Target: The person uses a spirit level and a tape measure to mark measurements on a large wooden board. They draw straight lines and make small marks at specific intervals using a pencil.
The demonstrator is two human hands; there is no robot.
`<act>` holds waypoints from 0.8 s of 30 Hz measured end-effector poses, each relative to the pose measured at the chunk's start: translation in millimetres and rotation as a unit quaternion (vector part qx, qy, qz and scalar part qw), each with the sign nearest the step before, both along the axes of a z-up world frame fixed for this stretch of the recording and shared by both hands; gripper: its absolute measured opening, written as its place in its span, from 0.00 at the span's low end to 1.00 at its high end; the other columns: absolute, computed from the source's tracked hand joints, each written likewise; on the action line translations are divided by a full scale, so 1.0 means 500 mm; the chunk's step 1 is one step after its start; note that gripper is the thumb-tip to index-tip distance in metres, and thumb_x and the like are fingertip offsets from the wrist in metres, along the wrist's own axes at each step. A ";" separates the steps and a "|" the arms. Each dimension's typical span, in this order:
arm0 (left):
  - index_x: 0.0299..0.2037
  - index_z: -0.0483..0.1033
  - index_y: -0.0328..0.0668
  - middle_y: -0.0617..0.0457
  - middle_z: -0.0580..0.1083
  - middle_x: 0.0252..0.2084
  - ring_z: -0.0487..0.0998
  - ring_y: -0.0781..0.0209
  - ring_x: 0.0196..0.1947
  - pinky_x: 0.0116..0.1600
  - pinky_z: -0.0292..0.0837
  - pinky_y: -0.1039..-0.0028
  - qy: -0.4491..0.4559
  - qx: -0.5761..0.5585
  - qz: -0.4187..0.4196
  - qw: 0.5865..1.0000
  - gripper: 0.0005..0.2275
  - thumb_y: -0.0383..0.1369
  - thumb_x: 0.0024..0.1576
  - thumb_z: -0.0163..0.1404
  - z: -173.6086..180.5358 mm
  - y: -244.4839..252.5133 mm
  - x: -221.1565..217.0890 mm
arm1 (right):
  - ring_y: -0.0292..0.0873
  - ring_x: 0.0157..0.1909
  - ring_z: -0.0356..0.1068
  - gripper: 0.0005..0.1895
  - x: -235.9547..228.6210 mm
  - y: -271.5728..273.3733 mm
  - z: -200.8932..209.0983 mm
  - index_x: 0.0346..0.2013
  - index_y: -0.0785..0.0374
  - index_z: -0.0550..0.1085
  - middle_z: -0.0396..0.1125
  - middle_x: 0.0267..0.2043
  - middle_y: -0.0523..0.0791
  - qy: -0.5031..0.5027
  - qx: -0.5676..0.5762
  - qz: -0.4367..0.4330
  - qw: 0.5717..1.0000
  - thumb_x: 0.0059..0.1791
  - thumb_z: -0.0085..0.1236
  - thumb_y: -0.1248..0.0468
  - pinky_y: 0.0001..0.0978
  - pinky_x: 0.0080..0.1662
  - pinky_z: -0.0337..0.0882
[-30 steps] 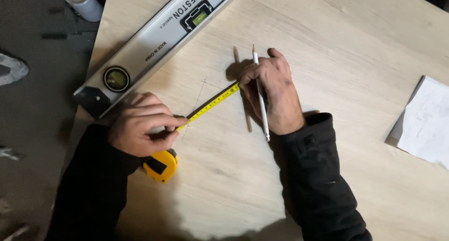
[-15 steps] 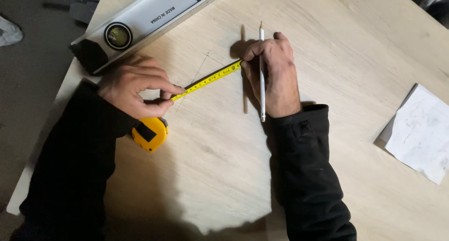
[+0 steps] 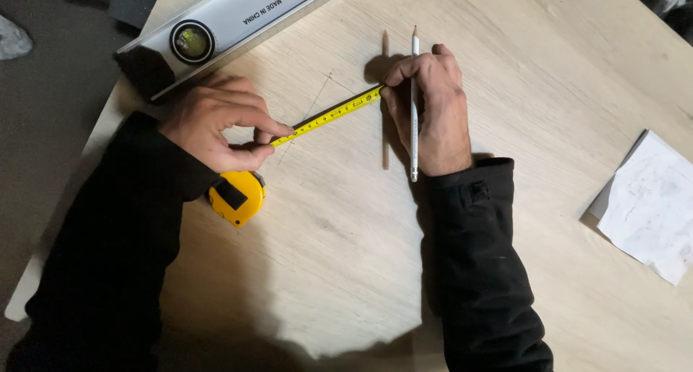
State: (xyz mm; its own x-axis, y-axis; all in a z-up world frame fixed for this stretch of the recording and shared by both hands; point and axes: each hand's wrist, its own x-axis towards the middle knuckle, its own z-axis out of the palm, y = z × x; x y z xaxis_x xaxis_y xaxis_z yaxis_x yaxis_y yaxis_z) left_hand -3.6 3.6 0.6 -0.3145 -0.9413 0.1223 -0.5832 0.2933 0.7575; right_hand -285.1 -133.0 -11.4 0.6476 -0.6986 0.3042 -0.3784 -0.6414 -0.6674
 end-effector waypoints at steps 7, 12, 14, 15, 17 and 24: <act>0.43 0.84 0.45 0.62 0.77 0.29 0.75 0.68 0.35 0.39 0.72 0.76 -0.005 0.002 0.010 1.000 0.14 0.24 0.46 0.63 0.000 0.000 -0.005 | 0.48 0.54 0.71 0.13 -0.002 0.001 0.004 0.43 0.62 0.69 0.71 0.43 0.44 -0.002 -0.003 0.005 1.000 0.52 0.65 0.75 0.57 0.74 0.55; 0.41 0.85 0.46 0.62 0.76 0.29 0.73 0.66 0.35 0.38 0.70 0.74 -0.024 -0.038 0.018 0.999 0.13 0.24 0.45 0.64 0.001 0.002 -0.007 | 0.50 0.52 0.71 0.13 0.003 0.005 0.014 0.42 0.63 0.68 0.71 0.41 0.45 -0.014 0.018 -0.003 1.000 0.50 0.65 0.77 0.55 0.75 0.55; 0.41 0.84 0.46 0.62 0.76 0.29 0.73 0.66 0.35 0.38 0.70 0.74 -0.017 -0.047 0.016 0.999 0.13 0.24 0.46 0.64 -0.008 0.001 -0.004 | 0.50 0.52 0.71 0.13 0.004 0.006 0.017 0.42 0.63 0.68 0.71 0.42 0.46 -0.016 0.019 0.000 1.000 0.51 0.64 0.77 0.55 0.76 0.54; 0.41 0.84 0.46 0.63 0.76 0.28 0.73 0.66 0.35 0.38 0.70 0.75 -0.006 -0.055 0.012 0.998 0.12 0.24 0.47 0.64 -0.013 0.002 -0.003 | 0.50 0.53 0.70 0.13 0.004 0.008 0.018 0.42 0.64 0.68 0.71 0.42 0.46 -0.015 0.021 -0.001 1.000 0.51 0.63 0.78 0.55 0.76 0.54; 0.42 0.84 0.46 0.63 0.76 0.29 0.73 0.66 0.35 0.39 0.70 0.75 0.003 -0.063 0.007 0.998 0.12 0.24 0.47 0.64 -0.018 0.002 0.000 | 0.51 0.52 0.71 0.14 0.004 0.008 0.017 0.42 0.64 0.68 0.71 0.42 0.46 -0.016 0.015 0.004 1.000 0.51 0.64 0.78 0.54 0.75 0.54; 0.42 0.84 0.45 0.64 0.76 0.30 0.72 0.66 0.38 0.45 0.69 0.74 0.025 -0.034 0.006 0.999 0.13 0.24 0.46 0.62 -0.013 0.005 -0.004 | 0.54 0.52 0.66 0.15 0.002 0.009 0.017 0.43 0.64 0.68 0.70 0.44 0.49 -0.011 0.013 -0.004 1.000 0.51 0.65 0.78 0.43 0.59 0.68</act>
State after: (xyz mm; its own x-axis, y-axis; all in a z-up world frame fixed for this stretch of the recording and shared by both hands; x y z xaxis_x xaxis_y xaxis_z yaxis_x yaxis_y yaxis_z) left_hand -5.3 5.9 -6.1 -0.2955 -0.9337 0.2022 -0.5484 0.3390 0.7644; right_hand -284.3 -128.4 -2.9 0.6353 -0.7116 0.3000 -0.3693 -0.6211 -0.6912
